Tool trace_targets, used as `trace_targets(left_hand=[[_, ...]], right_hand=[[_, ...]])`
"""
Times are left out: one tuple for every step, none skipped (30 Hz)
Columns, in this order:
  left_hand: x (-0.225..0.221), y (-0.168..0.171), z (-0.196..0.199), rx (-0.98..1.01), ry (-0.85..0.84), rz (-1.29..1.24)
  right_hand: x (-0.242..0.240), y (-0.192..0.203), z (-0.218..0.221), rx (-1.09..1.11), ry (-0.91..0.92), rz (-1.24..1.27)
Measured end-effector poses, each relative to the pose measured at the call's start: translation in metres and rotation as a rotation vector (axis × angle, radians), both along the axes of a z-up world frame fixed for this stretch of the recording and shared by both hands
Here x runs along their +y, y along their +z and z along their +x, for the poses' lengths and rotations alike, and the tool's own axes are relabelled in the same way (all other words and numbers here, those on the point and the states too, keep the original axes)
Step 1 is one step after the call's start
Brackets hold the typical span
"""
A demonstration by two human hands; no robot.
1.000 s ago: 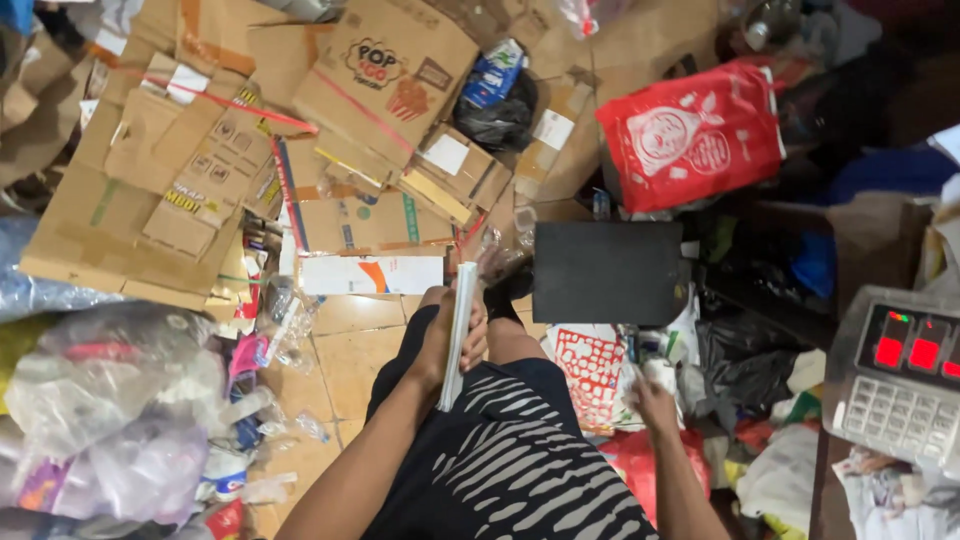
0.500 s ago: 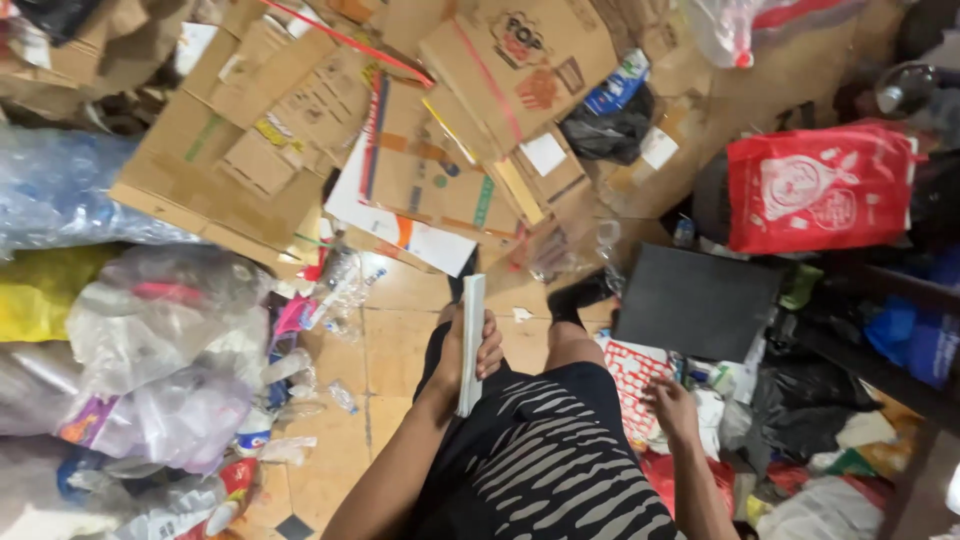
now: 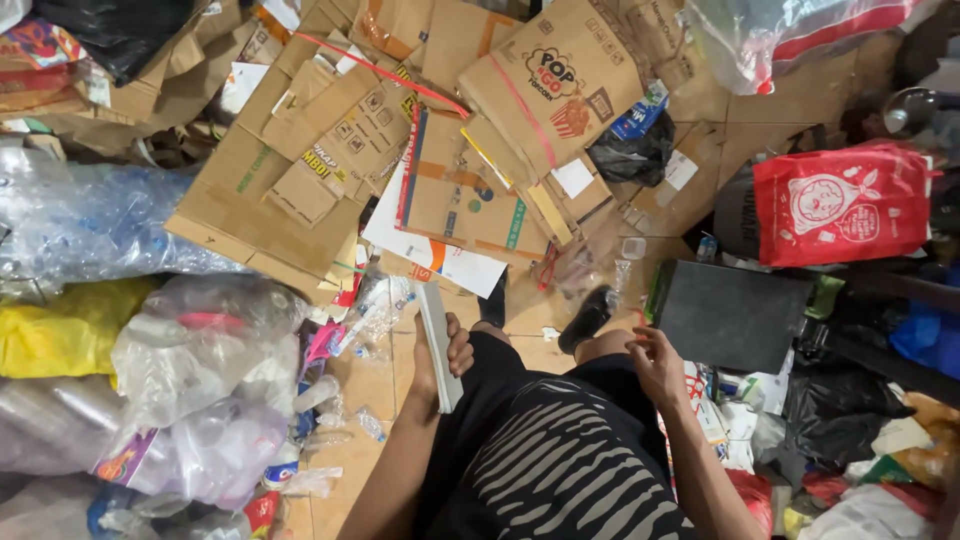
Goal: Organizing and documenting various recycled materials and cardboard boxes.
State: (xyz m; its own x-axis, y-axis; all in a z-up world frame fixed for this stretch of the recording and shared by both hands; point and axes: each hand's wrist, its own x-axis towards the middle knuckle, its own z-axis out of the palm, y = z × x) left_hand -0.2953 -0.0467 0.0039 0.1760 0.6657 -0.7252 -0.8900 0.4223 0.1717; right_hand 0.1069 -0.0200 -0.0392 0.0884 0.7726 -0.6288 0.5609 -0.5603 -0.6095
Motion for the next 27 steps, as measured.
trace_targets(left_hand=[[0.002, 0.0, 0.003, 0.017, -0.017, -0.003], [0.004, 0.0, 0.008, 0.033, -0.031, -0.008], [0.005, 0.001, 0.015, 0.029, -0.033, -0.006], [0.006, 0.002, 0.022, 0.083, -0.022, -0.039], [0.007, 0.002, 0.029, 0.137, -0.012, -0.072], [0.008, 0.004, 0.037, 0.135, -0.009, -0.074], [0.01, 0.005, 0.045, 0.179, 0.023, -0.099], [0.009, 0.007, 0.057, 0.222, 0.061, -0.128], [0.001, -0.004, 0.064, 0.219, 0.07, -0.135], [-0.006, -0.016, 0.074, 0.187, 0.103, -0.104], [-0.013, -0.029, 0.084, 0.156, 0.136, -0.072], [-0.021, -0.041, 0.097, 0.149, 0.14, -0.076], [-0.028, -0.055, 0.109, 0.02, 0.179, -0.01], [-0.033, -0.071, 0.119, -0.112, 0.211, 0.057], [-0.028, -0.075, 0.131, -0.124, 0.208, 0.053], [-0.032, -0.074, 0.143, -0.109, 0.226, -0.038], [-0.036, -0.074, 0.153, -0.094, 0.242, -0.13], [-0.051, -0.088, 0.165, -0.103, 0.242, -0.142], [-0.065, -0.103, 0.176, -0.192, 0.269, -0.085], [-0.075, -0.12, 0.181, -0.272, 0.294, -0.022], [-0.094, -0.143, 0.188, -0.273, 0.291, -0.03], [-0.112, -0.171, 0.196, -0.401, 0.262, -0.011], [-0.132, -0.202, 0.203, -0.53, 0.232, 0.009], [-0.146, -0.214, 0.209, -0.528, 0.243, -0.015], [-0.162, -0.227, 0.215, -0.595, 0.282, -0.003], [-0.184, -0.233, 0.216, -0.658, 0.323, 0.0], [-0.194, -0.251, 0.227, -0.651, 0.334, -0.034]], right_hand=[[-0.004, 0.001, 0.005, -0.026, -0.013, 0.015], [-0.007, 0.002, 0.012, -0.052, -0.023, 0.027], [-0.01, 0.001, 0.02, -0.057, -0.025, 0.029], [-0.011, -0.001, 0.028, -0.075, -0.048, -0.007], [-0.012, -0.004, 0.037, -0.092, -0.071, -0.043], [-0.009, -0.008, 0.044, -0.094, -0.068, -0.044], [-0.006, -0.013, 0.052, -0.113, -0.078, -0.07], [-0.004, -0.017, 0.063, -0.134, -0.081, -0.1], [-0.001, -0.026, 0.072, -0.137, -0.071, -0.105], [0.004, -0.036, 0.084, -0.124, -0.075, -0.138], [0.009, -0.046, 0.095, -0.111, -0.079, -0.172], [0.013, -0.069, 0.109, -0.119, -0.075, -0.175], [0.017, -0.093, 0.124, -0.117, -0.025, -0.203], [0.021, -0.118, 0.136, -0.118, 0.016, -0.229], [0.042, -0.13, 0.137, -0.129, 0.012, -0.231], [0.052, -0.138, 0.139, -0.185, 0.136, -0.3], [0.062, -0.148, 0.138, -0.239, 0.262, -0.37], [0.072, -0.165, 0.139, -0.248, 0.261, -0.382], [0.083, -0.184, 0.138, -0.233, 0.308, -0.392], [0.098, -0.209, 0.131, -0.208, 0.353, -0.397], [0.109, -0.24, 0.124, -0.208, 0.351, -0.405], [0.124, -0.276, 0.117, -0.011, 0.163, -0.503], [0.137, -0.314, 0.109, 0.186, -0.028, -0.594], [0.155, -0.345, 0.097, 0.183, -0.027, -0.62], [0.171, -0.378, 0.085, 0.447, -0.062, -0.587], [0.176, -0.411, 0.07, 0.711, -0.11, -0.555], [0.188, -0.402, 0.046, 0.711, -0.123, -0.589]])
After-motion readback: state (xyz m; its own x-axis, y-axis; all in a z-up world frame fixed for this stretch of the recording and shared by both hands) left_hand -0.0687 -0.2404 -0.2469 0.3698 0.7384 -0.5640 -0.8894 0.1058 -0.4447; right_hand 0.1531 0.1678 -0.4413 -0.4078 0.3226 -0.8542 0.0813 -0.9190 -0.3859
